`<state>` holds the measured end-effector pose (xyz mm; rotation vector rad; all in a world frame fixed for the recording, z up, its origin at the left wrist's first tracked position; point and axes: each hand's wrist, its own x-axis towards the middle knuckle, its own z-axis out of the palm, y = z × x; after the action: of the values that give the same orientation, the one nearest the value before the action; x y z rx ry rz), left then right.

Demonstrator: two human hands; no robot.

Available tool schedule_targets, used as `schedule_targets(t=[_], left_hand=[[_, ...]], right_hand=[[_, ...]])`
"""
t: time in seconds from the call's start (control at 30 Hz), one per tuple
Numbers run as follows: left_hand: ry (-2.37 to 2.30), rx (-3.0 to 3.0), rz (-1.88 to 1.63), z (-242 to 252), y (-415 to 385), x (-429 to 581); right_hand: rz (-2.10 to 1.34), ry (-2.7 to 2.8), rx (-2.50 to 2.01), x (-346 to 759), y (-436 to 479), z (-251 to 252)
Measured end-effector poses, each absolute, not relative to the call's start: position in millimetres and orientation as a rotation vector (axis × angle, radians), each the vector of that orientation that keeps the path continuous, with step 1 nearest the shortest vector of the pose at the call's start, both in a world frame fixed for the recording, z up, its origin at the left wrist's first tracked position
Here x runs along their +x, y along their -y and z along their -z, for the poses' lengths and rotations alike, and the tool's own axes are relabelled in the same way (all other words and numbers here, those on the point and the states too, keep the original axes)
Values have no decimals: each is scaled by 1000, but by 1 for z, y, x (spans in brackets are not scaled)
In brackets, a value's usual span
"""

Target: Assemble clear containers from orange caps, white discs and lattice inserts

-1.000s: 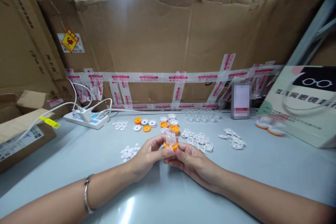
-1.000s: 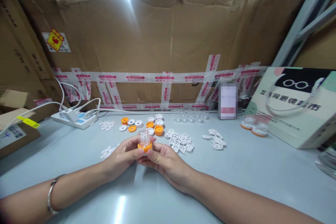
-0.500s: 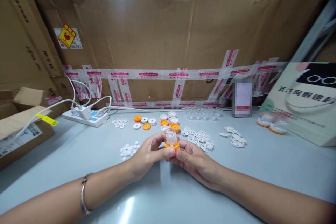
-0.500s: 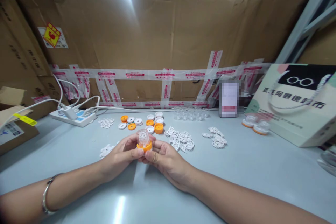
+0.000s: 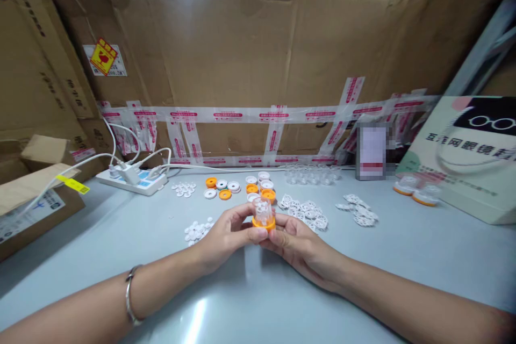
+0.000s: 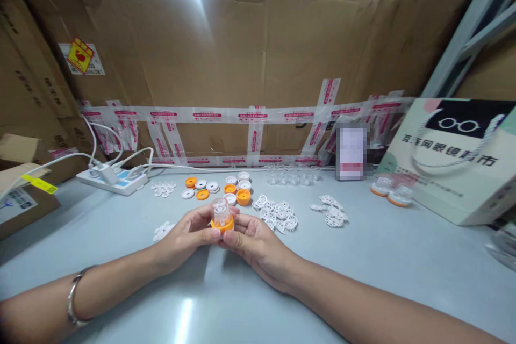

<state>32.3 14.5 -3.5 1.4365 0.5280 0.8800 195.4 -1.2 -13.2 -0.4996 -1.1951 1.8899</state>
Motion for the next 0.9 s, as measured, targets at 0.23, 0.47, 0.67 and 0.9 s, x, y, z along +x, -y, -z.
schedule_targets(t=[0.23, 0.47, 0.67, 0.9], left_hand=[[-529, 1472, -856, 3, -16, 31], [-553, 1593, -888, 4, -16, 31], [-613, 1499, -980, 2, -10, 32], [-572, 1667, -930, -5, -10, 27]], right_hand=[[-1882, 1215, -488, 196, 2, 14], [-1832, 1200, -502, 195, 2, 9], [-1789, 1322, -596, 195, 0, 15], [-1780, 1538, -591, 205, -7, 12]])
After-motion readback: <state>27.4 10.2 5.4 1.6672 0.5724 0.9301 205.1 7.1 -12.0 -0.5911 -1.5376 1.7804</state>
